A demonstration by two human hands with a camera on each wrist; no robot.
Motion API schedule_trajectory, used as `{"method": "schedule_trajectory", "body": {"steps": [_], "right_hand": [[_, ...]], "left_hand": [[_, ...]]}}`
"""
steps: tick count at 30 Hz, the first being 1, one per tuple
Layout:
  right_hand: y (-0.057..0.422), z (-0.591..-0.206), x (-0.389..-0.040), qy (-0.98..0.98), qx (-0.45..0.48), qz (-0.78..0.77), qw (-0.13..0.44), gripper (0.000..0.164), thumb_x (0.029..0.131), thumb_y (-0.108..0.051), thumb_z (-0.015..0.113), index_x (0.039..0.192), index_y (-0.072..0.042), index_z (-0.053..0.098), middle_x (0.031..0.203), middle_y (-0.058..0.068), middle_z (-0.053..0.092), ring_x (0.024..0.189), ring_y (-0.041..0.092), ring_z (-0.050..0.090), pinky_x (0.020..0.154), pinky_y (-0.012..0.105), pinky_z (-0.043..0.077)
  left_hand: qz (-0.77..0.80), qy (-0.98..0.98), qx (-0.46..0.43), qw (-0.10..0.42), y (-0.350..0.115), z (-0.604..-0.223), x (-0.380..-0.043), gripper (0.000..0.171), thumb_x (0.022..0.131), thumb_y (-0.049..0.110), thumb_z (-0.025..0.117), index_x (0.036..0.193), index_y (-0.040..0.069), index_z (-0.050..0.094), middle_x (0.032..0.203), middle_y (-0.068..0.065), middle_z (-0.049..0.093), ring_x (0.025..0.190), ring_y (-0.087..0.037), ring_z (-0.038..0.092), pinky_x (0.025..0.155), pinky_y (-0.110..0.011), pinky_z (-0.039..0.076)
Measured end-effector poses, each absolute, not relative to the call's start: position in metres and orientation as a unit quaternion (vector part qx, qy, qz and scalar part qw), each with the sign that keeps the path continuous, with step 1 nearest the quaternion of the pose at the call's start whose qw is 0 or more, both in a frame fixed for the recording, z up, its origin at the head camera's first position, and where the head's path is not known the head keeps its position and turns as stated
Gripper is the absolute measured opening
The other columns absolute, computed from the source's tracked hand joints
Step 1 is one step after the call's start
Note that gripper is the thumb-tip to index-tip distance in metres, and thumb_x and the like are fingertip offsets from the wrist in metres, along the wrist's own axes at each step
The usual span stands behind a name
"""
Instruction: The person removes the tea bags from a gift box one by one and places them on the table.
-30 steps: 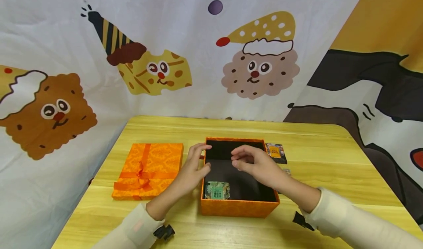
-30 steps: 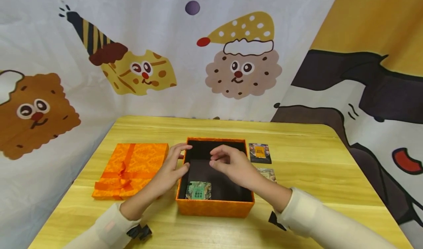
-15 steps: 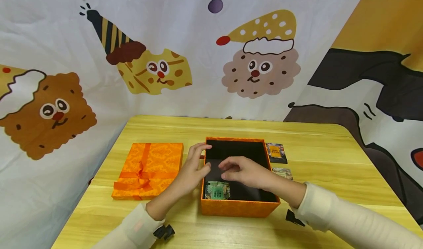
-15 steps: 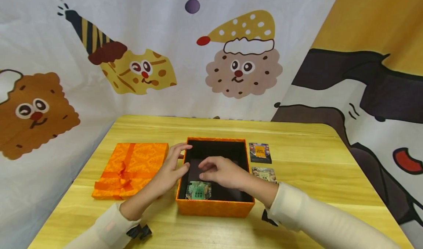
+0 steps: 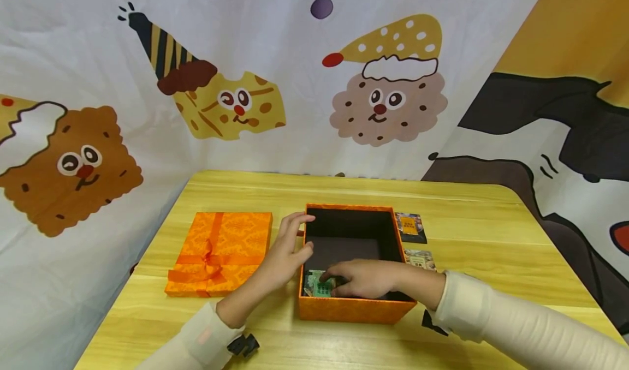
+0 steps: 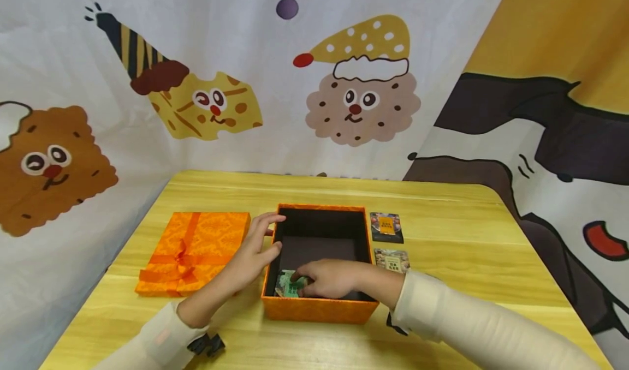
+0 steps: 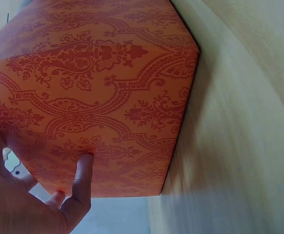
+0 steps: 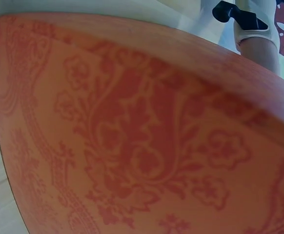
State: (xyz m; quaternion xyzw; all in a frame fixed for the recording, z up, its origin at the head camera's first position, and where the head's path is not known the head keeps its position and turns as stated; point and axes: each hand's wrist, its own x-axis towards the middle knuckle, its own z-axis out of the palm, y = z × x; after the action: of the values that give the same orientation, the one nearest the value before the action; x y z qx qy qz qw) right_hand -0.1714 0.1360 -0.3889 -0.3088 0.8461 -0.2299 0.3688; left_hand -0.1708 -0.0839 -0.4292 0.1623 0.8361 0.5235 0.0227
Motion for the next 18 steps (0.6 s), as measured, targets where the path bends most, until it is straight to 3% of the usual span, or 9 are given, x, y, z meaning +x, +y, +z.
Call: {"method": "schedule_trajectory", "body": {"steps": [8,12,15,18], "right_hand": [[0.1346,-0.3896,-0.1719,0.848,-0.328,-0.186,0.372,0.037,0.104,-0.027,0.06,0.14,-0.017,0.062,0.155,0.01,0.049,0.145,0.029,0.044,0.115,0.049,0.038],[0.1352,-0.3895,-0.1715,0.854,-0.333,-0.199,0.348,0.033,0.102,-0.028,0.064,0.132,-0.015,0.067,0.126,0.003,0.064,0.117,0.019,0.059,0.098,0.039,0.049],[0.137,-0.3895,-0.1716,0.862,-0.329,-0.228,0.31,0.03,0.1,-0.028,0.067,0.125,-0.013,0.07,0.109,0.001,0.06,0.097,0.013,0.056,0.083,0.033,0.049],[0.1386,-0.3917,-0.1728,0.866,-0.328,-0.251,0.282,0.025,0.099,-0.027,0.068,0.119,-0.013,0.072,0.106,0.0,0.057,0.093,0.014,0.053,0.079,0.031,0.047]], "left_hand": [[0.524,0.836,0.159,0.026,-0.0841,-0.428,-0.1705,0.055,0.099,0.017,0.058,0.152,0.018,0.043,0.165,-0.01,0.023,0.13,-0.034,0.048,0.099,-0.058,0.046],[0.525,0.837,0.156,0.022,-0.0836,-0.4274,-0.1698,0.055,0.098,0.016,0.059,0.151,0.02,0.044,0.165,-0.01,0.024,0.129,-0.034,0.049,0.099,-0.058,0.045],[0.526,0.836,0.157,0.022,-0.0833,-0.4275,-0.1699,0.055,0.099,0.016,0.059,0.151,0.02,0.044,0.165,-0.012,0.024,0.129,-0.034,0.049,0.1,-0.059,0.044],[0.526,0.836,0.156,0.025,-0.0833,-0.4275,-0.1698,0.055,0.099,0.016,0.059,0.151,0.02,0.044,0.165,-0.01,0.024,0.13,-0.035,0.048,0.102,-0.06,0.044]]}}
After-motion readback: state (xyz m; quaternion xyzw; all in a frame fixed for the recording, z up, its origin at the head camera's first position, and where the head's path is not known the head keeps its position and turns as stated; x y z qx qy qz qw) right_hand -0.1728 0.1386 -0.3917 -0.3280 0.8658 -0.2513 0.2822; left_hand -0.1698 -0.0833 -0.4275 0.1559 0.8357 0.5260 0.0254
